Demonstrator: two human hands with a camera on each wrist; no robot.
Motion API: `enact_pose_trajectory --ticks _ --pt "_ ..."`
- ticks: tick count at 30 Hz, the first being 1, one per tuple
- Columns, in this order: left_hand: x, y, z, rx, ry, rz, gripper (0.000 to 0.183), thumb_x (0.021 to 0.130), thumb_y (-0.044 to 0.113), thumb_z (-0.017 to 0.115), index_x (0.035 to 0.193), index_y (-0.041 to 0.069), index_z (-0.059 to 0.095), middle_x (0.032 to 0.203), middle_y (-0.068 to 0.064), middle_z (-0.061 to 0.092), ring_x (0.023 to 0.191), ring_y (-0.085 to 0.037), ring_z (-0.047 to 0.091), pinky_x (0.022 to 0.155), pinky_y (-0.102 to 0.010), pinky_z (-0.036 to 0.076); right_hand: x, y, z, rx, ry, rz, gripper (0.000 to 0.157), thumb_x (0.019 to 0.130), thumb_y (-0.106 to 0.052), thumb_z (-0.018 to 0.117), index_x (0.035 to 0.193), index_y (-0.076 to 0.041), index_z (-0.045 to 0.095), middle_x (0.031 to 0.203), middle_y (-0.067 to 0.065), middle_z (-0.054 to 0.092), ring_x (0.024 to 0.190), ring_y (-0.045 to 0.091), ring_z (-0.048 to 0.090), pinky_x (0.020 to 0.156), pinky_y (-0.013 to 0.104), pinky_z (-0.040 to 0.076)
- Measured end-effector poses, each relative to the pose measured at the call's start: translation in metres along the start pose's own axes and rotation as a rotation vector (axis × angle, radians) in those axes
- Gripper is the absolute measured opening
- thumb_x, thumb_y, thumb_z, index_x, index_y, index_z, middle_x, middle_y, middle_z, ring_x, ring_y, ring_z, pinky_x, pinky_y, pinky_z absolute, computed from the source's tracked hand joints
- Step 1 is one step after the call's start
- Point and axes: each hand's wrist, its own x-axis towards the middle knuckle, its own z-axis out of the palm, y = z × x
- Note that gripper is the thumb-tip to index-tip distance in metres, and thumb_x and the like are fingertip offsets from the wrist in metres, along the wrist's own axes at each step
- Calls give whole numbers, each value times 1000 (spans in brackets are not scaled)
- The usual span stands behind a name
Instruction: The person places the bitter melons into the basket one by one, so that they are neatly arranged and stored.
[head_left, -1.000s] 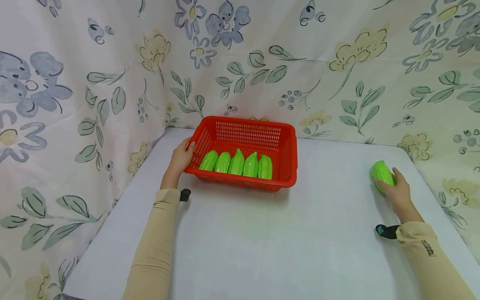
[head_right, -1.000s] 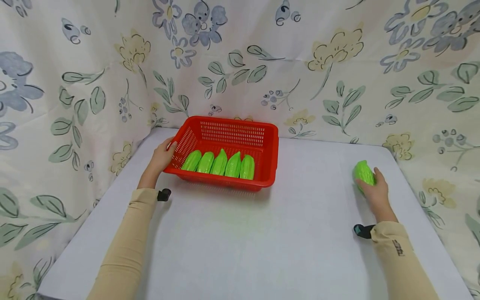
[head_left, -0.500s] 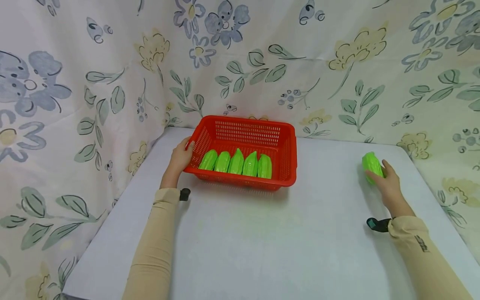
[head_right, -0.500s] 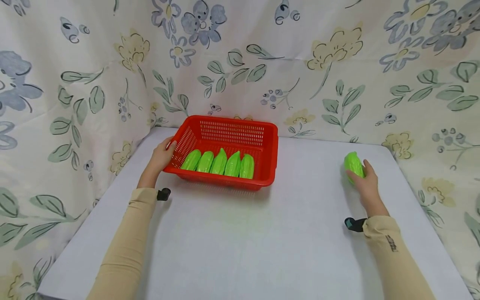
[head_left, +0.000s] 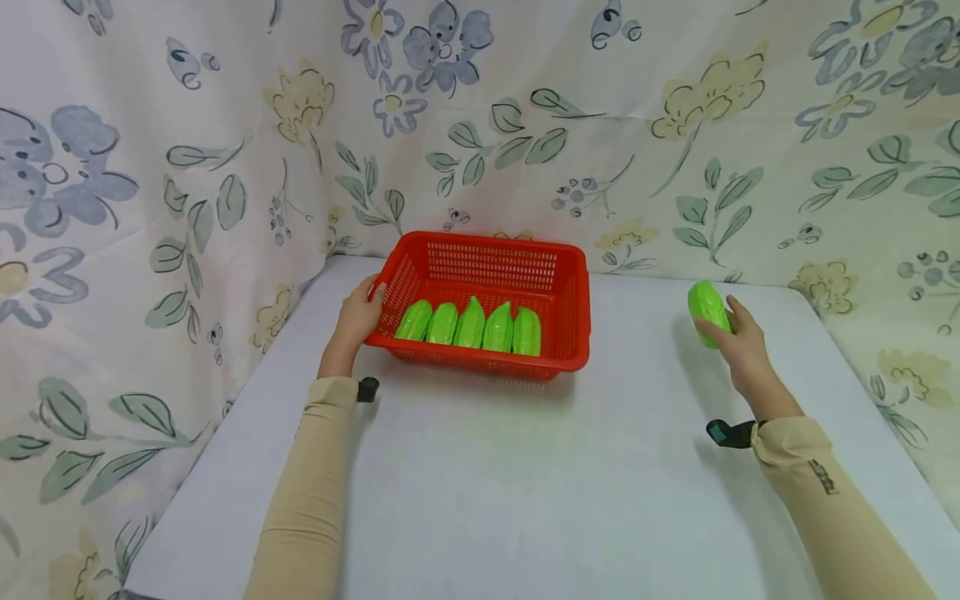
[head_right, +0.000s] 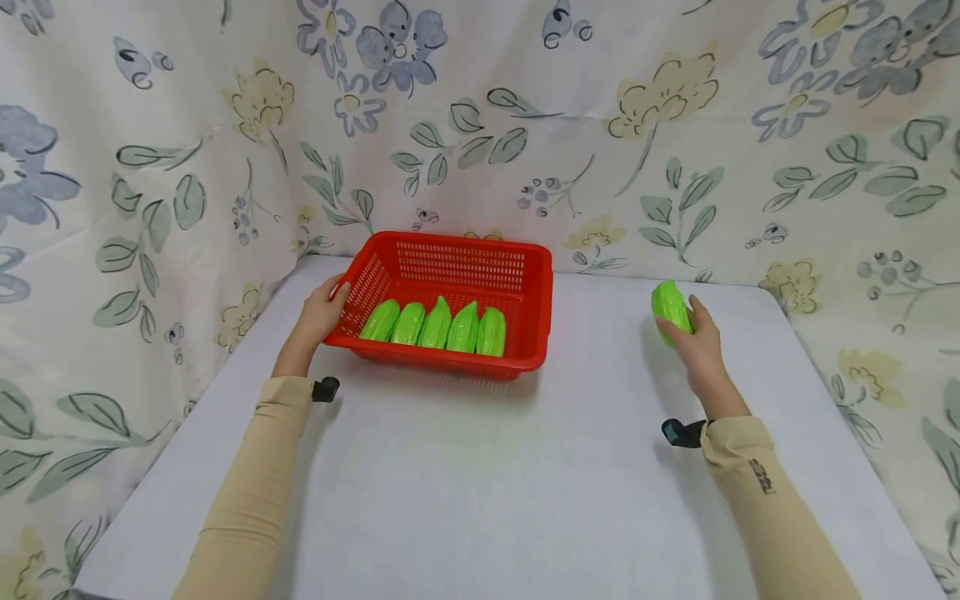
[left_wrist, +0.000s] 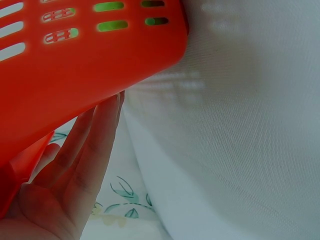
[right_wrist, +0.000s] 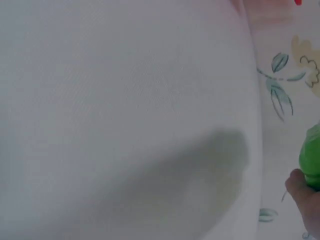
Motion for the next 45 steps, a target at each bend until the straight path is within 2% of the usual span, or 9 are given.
enact_pose_trajectory --ticks 11,17,26,33,45 --pt "0 -1 0 -1 4 3 55 106 40 33 155 16 27 151 -19 42 113 -33 50 101 -54 44 -7 -40 29 19 -36 -96 84 100 -42 49 157 -15 -6 164 19 5 146 45 18 116 59 21" --pt "0 -2 0 -1 5 1 55 106 40 34 155 16 27 151 -19 41 114 -33 50 102 -54 42 -9 -58 45 42 -22 -125 85 99 -41 52 158 -14 -3 164 17 11 145 42 22 117 57 23" --pt "0 -3 1 -3 4 1 55 106 39 34 155 16 27 150 -20 42 113 -34 50 102 -55 43 -9 -73 62 79 -13 -144 84 99 -39 53 158 -12 0 163 18 13 145 40 25 117 54 24" --pt "1 -3 1 3 -2 -7 56 106 40 33 155 16 26 150 -20 42 110 -33 51 98 -53 45 -9 -85 75 74 -19 -137 84 98 -42 54 158 -15 2 163 16 16 144 37 28 117 53 27" --pt "2 -2 0 1 -2 -3 55 106 40 33 155 16 26 151 -19 41 113 -33 50 100 -54 44 -13 -97 93 98 -41 -160 80 98 -38 54 158 -16 7 162 16 23 138 35 33 115 51 32"
